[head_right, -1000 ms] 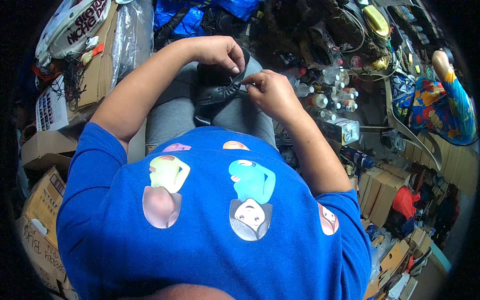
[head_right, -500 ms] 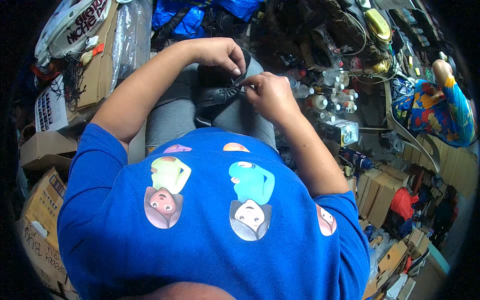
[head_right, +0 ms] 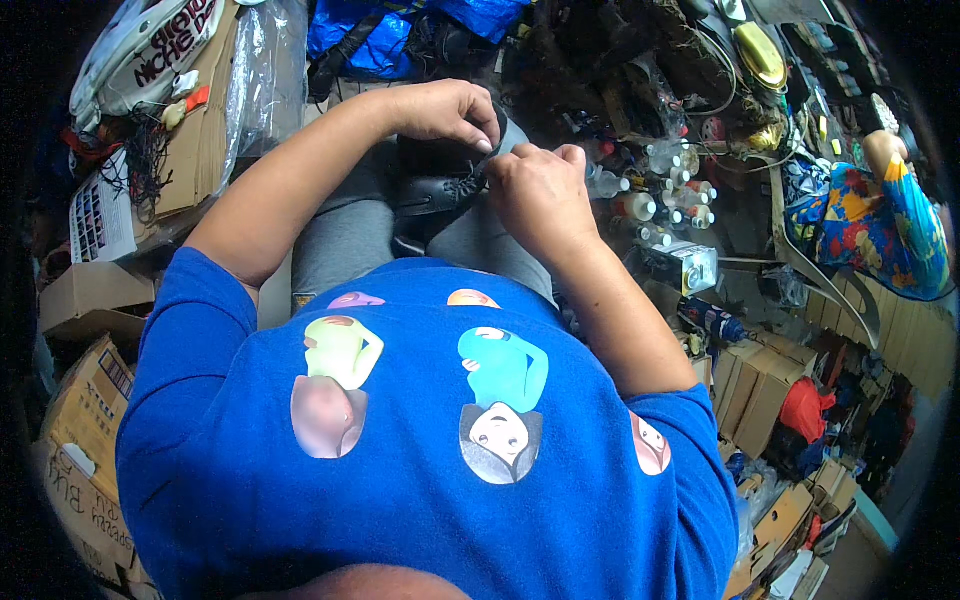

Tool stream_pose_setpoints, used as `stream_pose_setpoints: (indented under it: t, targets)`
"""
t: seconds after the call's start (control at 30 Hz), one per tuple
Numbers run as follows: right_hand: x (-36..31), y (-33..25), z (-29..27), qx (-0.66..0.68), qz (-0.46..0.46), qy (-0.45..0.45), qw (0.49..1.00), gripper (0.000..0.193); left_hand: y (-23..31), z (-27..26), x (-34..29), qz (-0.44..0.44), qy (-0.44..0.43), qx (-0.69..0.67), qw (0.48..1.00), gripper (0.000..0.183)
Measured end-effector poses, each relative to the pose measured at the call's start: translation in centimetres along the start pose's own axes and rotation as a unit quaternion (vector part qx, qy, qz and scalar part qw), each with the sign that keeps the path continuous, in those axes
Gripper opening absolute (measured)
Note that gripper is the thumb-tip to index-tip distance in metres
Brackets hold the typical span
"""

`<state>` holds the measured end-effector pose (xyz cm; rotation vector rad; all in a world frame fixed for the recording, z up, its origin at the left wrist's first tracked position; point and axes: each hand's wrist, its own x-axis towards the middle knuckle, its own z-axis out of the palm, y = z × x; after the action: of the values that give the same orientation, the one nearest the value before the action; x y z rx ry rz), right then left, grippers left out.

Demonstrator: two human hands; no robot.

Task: Lacing a black shoe held on the lap.

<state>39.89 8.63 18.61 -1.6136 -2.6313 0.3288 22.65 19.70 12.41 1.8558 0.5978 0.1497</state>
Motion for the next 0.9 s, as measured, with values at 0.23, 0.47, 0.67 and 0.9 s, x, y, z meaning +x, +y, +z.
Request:
stream_pose_setpoints:
  t: [0.23, 0.47, 0.67, 0.9]
  targets:
    - [0.2, 1.5, 1.3, 0.095, 0.005, 0.008, 0.995, 0.012, 0.5, -0.4, -0.4, 0.003, -0.037, 0.026, 0.999, 0.024]
    - [0.5, 5.0, 2.4, 0.418, 0.094, -0.118, 0.896, 0.016, 1.1, -0.6, -0.9, 0.044, -0.047, 0.110, 0.992, 0.039]
    - [0.4, 6.5, 3.7, 0.542, 0.105, -0.162, 0.818, 0.018, 1.2, -0.2, -1.0, 0.035, -0.023, 0.100, 0.994, 0.039]
    - [-0.3, 6.8, 3.8, 0.577, 0.124, -0.174, 0.788, 0.020, 1.0, 0.4, -1.3, 0.064, 0.017, 0.108, 0.992, 0.038]
